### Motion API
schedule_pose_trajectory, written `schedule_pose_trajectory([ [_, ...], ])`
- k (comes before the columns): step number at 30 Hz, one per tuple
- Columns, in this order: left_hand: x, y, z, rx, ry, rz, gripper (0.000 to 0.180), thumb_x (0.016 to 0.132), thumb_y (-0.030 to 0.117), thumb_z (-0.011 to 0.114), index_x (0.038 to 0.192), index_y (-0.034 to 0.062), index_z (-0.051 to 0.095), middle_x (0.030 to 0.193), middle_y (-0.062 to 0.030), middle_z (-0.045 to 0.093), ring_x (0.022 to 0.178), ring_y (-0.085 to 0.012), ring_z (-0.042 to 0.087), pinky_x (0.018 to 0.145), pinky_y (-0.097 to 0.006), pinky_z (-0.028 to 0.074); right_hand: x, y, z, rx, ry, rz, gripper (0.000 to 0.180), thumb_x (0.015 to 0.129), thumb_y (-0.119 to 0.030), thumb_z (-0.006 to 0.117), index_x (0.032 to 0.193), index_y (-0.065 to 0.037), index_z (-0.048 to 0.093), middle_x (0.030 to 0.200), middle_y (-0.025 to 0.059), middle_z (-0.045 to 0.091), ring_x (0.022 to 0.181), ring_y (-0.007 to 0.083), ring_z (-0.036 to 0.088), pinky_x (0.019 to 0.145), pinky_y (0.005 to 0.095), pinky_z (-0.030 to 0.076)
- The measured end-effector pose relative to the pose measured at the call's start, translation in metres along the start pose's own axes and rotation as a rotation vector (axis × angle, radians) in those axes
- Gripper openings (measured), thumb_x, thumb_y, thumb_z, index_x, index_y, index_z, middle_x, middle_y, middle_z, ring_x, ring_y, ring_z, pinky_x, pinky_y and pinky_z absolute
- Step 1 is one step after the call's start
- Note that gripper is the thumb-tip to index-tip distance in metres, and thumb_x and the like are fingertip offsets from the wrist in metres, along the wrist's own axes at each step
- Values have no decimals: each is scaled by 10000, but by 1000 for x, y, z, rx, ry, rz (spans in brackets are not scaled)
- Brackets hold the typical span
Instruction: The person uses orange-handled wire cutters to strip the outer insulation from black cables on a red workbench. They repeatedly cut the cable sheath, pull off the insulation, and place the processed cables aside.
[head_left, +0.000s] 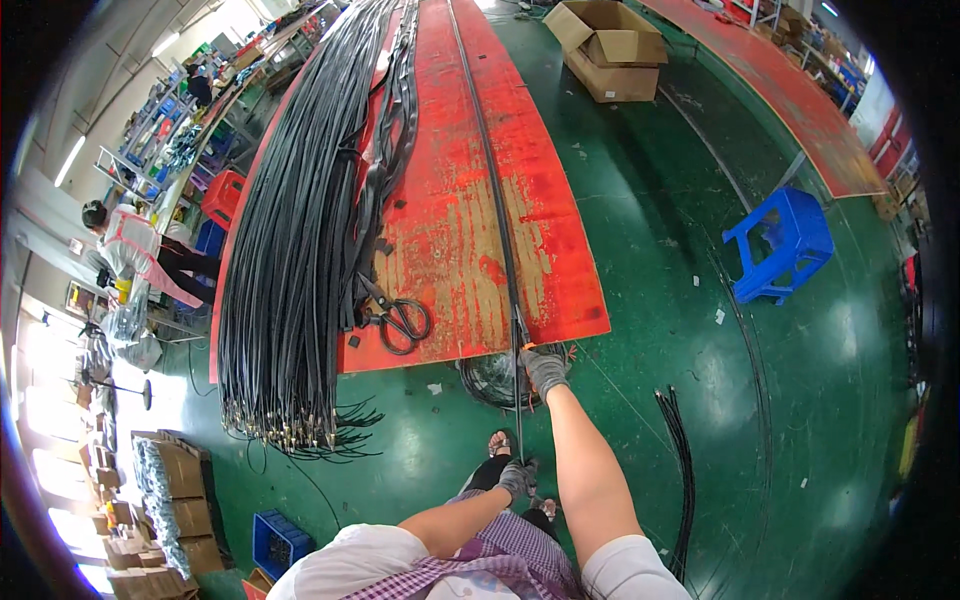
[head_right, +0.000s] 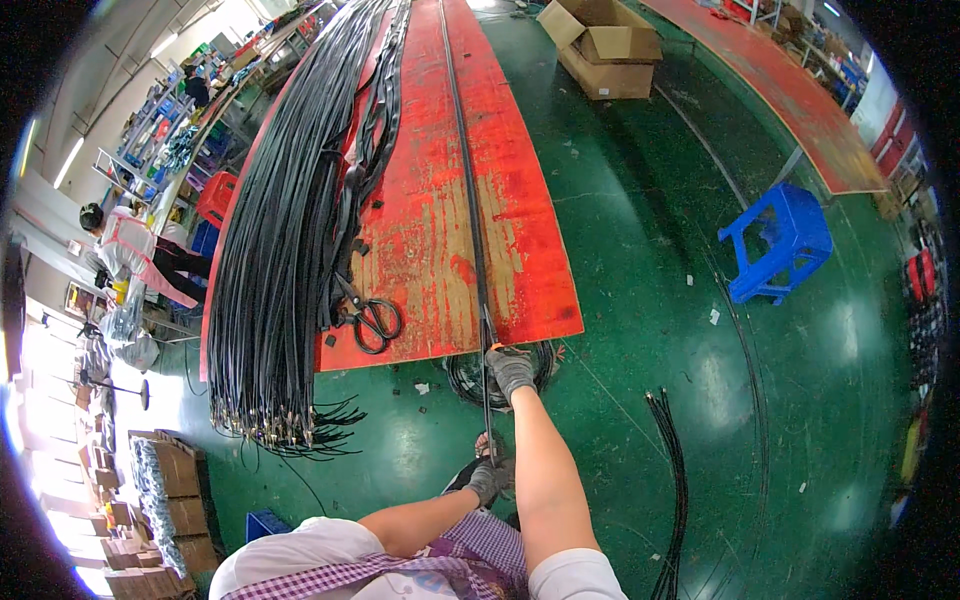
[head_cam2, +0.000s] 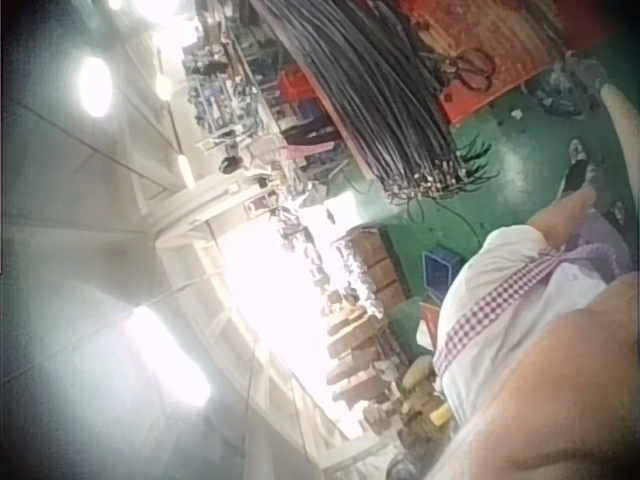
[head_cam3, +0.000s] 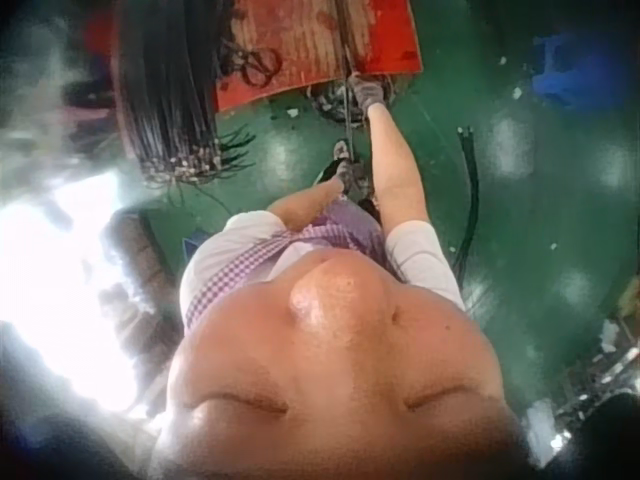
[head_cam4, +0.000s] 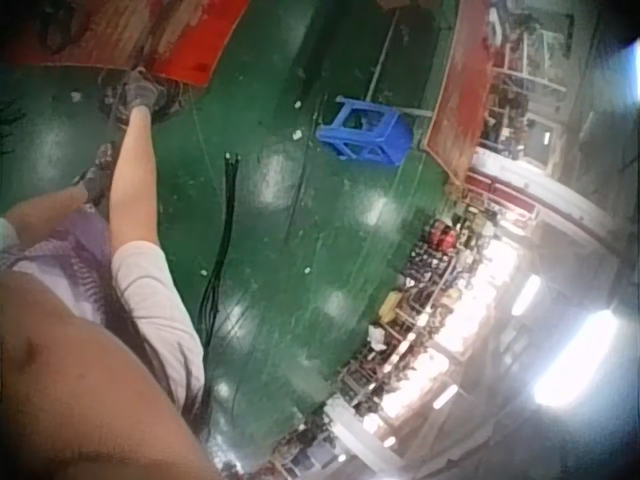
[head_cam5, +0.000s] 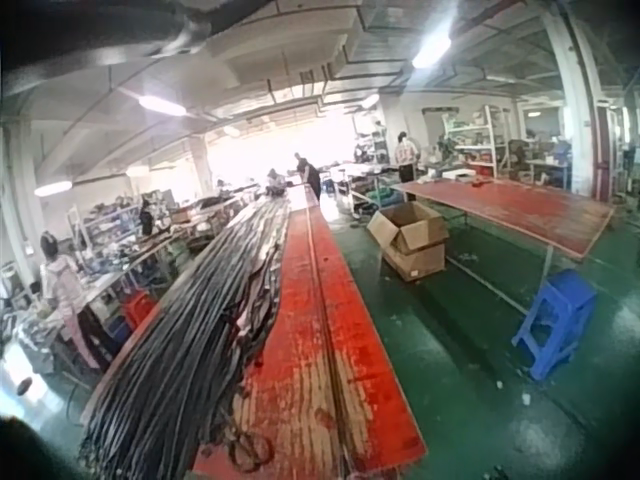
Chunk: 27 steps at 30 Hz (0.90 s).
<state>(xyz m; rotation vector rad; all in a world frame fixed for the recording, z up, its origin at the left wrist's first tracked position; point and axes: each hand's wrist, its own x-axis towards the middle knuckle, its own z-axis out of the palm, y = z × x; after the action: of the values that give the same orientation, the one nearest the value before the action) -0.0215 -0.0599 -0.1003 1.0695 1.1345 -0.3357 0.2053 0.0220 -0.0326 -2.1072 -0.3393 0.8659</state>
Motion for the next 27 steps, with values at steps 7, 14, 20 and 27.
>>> schedule_pose_trajectory([
  [7,-27,118,-5,81,124,93,277,829,224,386,1035,64,475,996,-56,518,839,-194,526,659,-282,429,-5,-2,-22,54,-86,153,390,714,-404,427,882,-69,533,897,163,548,853,299,512,736,373,383],
  [14,49,-13,-4,1407,-56,693,250,798,209,433,990,65,507,979,-72,540,896,-175,513,688,-282,419,1,4,-14,-5,-46,56,252,687,-304,514,784,-75,556,780,82,574,736,209,533,656,340,404],
  [20,4,-80,-35,252,-14,312,126,762,147,483,844,60,522,760,-87,517,682,-185,493,578,-285,406,-19,-19,-9,196,27,57,262,678,-279,537,823,-60,553,820,84,573,748,210,524,681,328,394],
  [27,-31,-14,-24,395,-99,64,103,787,83,428,860,53,494,780,-54,486,698,-141,465,581,-272,392,-11,-2,-10,443,93,159,314,634,-301,618,769,-19,581,714,60,563,631,159,501,596,319,398],
])
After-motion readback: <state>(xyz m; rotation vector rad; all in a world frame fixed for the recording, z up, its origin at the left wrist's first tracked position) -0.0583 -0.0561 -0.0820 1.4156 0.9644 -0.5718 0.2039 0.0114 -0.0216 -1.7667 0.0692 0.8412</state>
